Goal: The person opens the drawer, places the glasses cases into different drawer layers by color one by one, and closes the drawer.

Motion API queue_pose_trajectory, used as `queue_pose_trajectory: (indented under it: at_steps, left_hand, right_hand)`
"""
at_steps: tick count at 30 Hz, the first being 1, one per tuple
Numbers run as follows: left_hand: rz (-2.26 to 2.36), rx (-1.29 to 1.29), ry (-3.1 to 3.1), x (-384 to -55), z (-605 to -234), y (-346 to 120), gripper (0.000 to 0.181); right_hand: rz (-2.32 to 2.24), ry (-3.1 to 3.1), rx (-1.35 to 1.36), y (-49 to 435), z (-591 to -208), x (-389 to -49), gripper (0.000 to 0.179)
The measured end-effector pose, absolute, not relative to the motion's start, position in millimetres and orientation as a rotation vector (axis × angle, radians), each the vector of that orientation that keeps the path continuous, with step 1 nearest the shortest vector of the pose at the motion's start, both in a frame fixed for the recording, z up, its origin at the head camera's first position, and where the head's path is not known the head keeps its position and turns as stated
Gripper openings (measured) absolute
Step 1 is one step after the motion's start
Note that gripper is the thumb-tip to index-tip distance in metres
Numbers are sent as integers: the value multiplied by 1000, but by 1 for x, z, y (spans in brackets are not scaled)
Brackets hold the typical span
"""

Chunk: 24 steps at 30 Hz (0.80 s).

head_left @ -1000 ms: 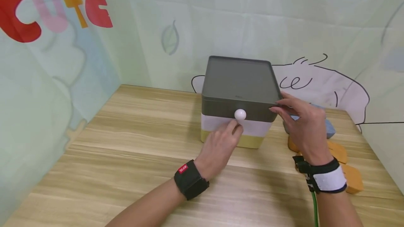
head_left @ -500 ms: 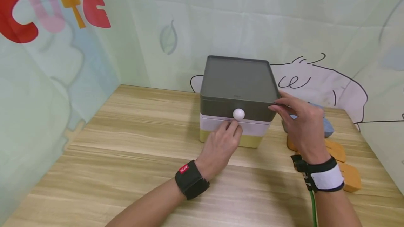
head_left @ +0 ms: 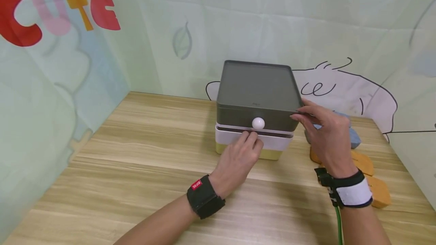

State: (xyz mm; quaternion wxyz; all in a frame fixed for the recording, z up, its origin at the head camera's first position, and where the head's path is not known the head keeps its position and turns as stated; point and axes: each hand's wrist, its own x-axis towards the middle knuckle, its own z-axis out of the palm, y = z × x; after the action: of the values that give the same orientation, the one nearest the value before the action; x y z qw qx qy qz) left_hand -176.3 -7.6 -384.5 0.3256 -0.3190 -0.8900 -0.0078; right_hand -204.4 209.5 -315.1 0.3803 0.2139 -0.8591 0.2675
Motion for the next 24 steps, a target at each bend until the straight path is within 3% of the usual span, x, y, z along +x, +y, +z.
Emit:
queue_pose_trajectory:
  at_steps: [24]
  left_hand:
    - [-38, -851, -2386, -167, -378, -8, 30]
  right_hand:
    - [717, -2211, 510, 212, -315, -203, 18]
